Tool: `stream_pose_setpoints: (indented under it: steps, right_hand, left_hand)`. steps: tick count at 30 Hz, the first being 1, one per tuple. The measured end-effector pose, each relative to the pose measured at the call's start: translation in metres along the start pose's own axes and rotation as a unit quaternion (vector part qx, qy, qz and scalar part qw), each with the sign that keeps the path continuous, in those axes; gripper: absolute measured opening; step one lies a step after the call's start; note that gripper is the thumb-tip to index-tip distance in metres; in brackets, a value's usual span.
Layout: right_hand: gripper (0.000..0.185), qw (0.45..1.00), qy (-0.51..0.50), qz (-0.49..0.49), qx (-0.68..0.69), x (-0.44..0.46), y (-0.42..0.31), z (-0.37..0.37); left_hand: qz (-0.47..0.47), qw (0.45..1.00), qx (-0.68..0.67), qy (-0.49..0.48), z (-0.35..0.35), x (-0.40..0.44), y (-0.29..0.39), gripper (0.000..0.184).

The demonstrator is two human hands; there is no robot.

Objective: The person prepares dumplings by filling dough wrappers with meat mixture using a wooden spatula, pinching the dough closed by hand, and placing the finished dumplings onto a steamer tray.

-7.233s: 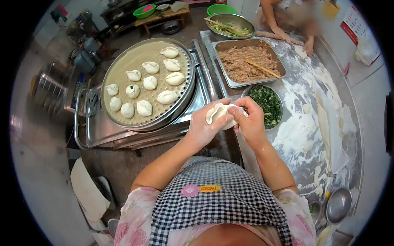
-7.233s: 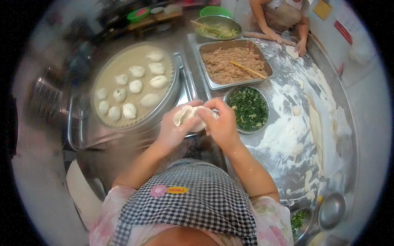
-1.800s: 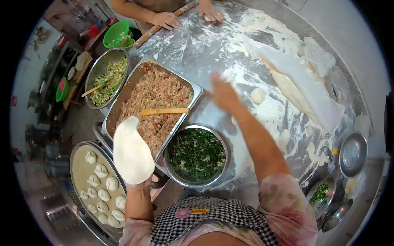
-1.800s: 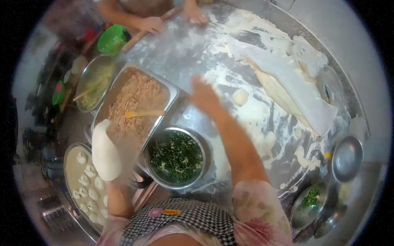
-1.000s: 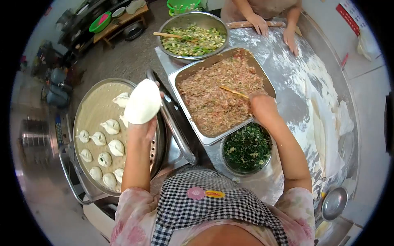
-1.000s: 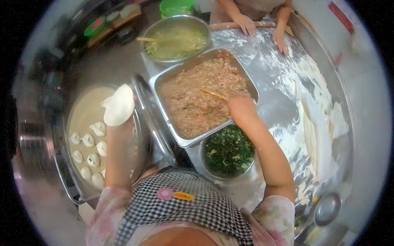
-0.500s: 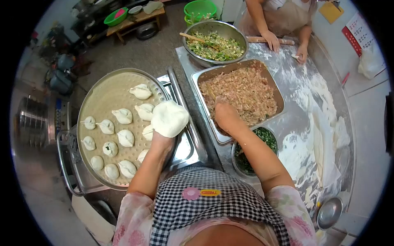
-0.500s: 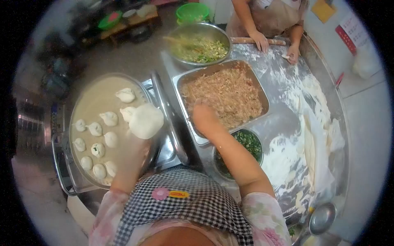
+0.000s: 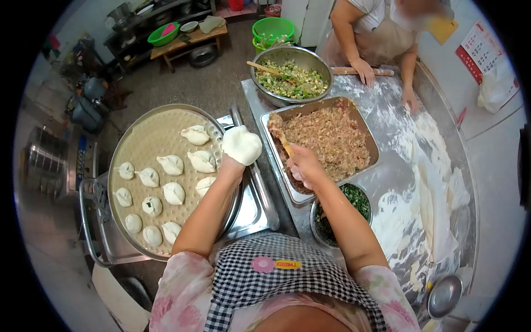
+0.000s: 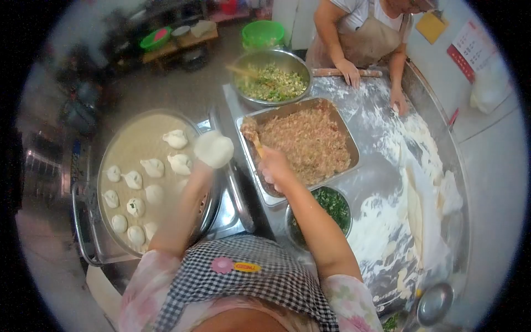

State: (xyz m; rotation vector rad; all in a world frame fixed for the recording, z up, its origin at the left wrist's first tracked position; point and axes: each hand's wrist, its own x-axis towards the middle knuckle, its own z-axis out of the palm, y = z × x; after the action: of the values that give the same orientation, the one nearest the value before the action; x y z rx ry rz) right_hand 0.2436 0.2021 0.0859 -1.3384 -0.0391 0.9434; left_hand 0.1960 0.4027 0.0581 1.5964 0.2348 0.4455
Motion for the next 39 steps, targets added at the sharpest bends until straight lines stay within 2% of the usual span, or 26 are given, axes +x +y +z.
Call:
stream_pose_setpoints:
  steps: [1, 3, 4, 5, 6, 8, 9, 12, 16, 18, 21, 24, 25, 28, 32, 34, 37, 39]
  right_hand:
    - [0.045, 0.999, -0.008, -0.019, 0.045, -0.011, -0.005, 0.003]
    - [0.045, 0.995, -0.031, -0.054, 0.075, -0.028, -0.014, 0.004]
    - [0.045, 0.992, -0.043, -0.071, 0.091, -0.037, -0.018, 0.005]
    - [0.045, 0.993, -0.041, -0.085, 0.071, -0.048, -0.026, 0.007]
    - [0.045, 0.989, -0.017, -0.149, -0.002, -0.050, -0.023, 0.005]
    - [0.043, 0.951, 0.034, -0.270, -0.147, -0.054, -0.019, 0.003]
    - [0.043, 0.881, 0.098, -0.379, -0.267, -0.059, -0.019, 0.004]
    - [0.051, 0.684, 0.228, -0.486, -0.494, -0.072, -0.020, -0.004]
    - [0.061, 0.626, 0.215, -0.421, -0.620, -0.102, -0.034, -0.010]
    - [0.061, 0.605, 0.178, -0.406, -0.661, -0.109, -0.043, -0.015]
    - [0.060, 0.582, 0.130, -0.348, -0.723, -0.123, -0.071, -0.011]
    - [0.072, 0.579, 0.100, -0.359, -0.725, -0.139, -0.094, -0.020]
    - [0.069, 0.624, 0.093, -0.350, -0.692, -0.146, -0.101, -0.020]
    - [0.063, 0.663, 0.143, -0.365, -0.638, -0.139, -0.096, -0.011]
    - [0.058, 0.685, 0.089, -0.343, -0.637, -0.124, -0.080, -0.006]
    - [0.056, 0.711, 0.078, -0.350, -0.605, -0.128, -0.085, -0.013]
    - [0.054, 0.682, 0.074, -0.339, -0.644, -0.127, -0.088, -0.011]
    - [0.052, 0.682, 0.065, -0.356, -0.636, -0.122, -0.086, -0.011]
  left_hand:
    - [0.086, 0.980, 0.179, -0.027, 0.000, 0.016, -0.025, 0.021]
    - [0.004, 0.980, 0.196, -0.034, 0.022, 0.011, 0.043, 0.012]
    - [-0.045, 0.940, 0.328, -0.079, 0.032, 0.017, 0.071, 0.009]
    - [-0.013, 0.966, 0.235, -0.105, 0.039, 0.017, 0.072, 0.013]
    - [0.019, 0.981, 0.140, -0.131, 0.045, 0.016, 0.071, 0.019]
    - [0.007, 0.990, 0.001, -0.139, 0.057, 0.016, 0.065, 0.033]
    - [-0.003, 0.987, -0.073, -0.143, 0.062, 0.017, 0.063, 0.040]
    - [-0.029, 0.955, -0.244, -0.166, 0.069, 0.007, 0.085, 0.052]
    - [0.044, 0.977, -0.127, -0.165, 0.062, -0.001, 0.088, 0.056]
    - [0.023, 0.966, -0.181, -0.183, 0.058, -0.007, 0.093, 0.058]
    - [-0.009, 0.951, -0.232, -0.202, 0.056, -0.011, 0.081, 0.059]
    - [-0.031, 0.954, -0.215, -0.209, 0.051, -0.011, 0.079, 0.059]
    - [-0.036, 0.957, -0.201, -0.208, 0.050, -0.010, 0.079, 0.059]
    - [-0.042, 0.966, -0.163, -0.199, 0.048, -0.009, 0.071, 0.060]
    - [0.004, 0.955, -0.203, -0.216, 0.044, -0.006, 0.068, 0.060]
    - [0.036, 0.975, -0.130, -0.179, 0.041, -0.004, 0.065, 0.059]
    - [0.070, 0.986, -0.056, -0.137, 0.039, -0.004, 0.063, 0.059]
    - [0.098, 0.986, 0.000, -0.133, 0.038, -0.002, 0.058, 0.060]
